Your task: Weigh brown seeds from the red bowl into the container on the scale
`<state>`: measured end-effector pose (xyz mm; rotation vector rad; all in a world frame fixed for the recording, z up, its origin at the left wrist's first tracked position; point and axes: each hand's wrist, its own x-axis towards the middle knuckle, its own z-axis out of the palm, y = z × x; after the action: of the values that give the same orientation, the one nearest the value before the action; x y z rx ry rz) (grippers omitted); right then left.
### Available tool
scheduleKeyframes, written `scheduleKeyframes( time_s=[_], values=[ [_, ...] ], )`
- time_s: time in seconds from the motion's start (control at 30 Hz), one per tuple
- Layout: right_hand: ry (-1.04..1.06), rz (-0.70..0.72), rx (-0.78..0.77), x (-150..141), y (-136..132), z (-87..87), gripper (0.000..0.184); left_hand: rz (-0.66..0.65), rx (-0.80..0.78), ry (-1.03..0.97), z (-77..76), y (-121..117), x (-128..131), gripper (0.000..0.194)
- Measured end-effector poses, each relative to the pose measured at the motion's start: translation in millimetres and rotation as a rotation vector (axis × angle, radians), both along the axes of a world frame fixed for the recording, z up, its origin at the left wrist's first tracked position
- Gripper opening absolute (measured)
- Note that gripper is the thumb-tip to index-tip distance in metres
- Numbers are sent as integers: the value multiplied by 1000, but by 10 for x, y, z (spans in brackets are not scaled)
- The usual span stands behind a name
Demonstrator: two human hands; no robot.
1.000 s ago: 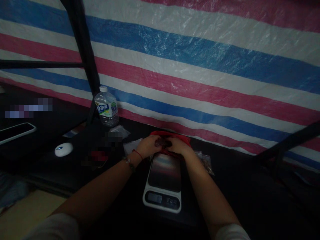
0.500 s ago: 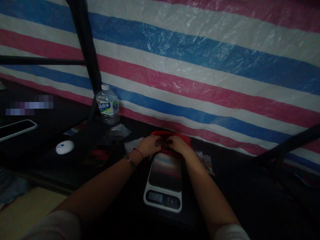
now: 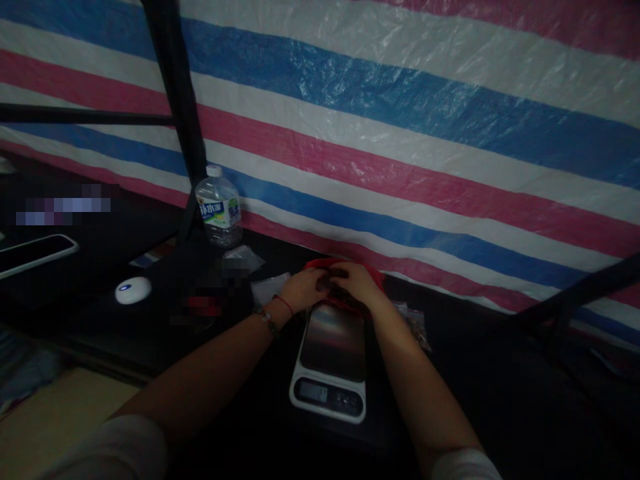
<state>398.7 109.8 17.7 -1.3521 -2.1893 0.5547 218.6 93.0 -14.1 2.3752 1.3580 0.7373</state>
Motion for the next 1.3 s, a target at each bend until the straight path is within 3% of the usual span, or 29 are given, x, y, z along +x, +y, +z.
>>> scheduleKeyframes(
  time_s=[0.27, 0.4, 0.53, 0.6, 0.7, 0.93, 1.07, 1.3],
  values=[
    [44, 5, 39, -29, -19, 78, 24, 75, -37, -19, 20, -9, 12, 29],
    [-120, -80, 32, 20, -14, 76, 33, 102, -46, -32, 1, 1, -2, 31],
    [-303, 7, -117, 37, -50, -19, 35, 131, -47, -46, -9, 1, -12, 31],
    [-344, 37, -124, 16, -63, -70, 43, 136, -50, -48, -13, 1, -12, 31],
    [-368, 62, -108, -24, -61, -110, 37, 145, -55, -45, -14, 2, -11, 30],
    [-363, -57, -95, 17, 10, -91, 31, 132, -49, -37, 17, -10, -15, 30],
    [-220, -115, -2, 53, 39, -16, 29, 121, -55, -16, 47, -21, -16, 29],
    [-73, 47, 37, -82, -52, 87, 30, 112, -72, -10, 35, -6, -7, 29]
  ],
)
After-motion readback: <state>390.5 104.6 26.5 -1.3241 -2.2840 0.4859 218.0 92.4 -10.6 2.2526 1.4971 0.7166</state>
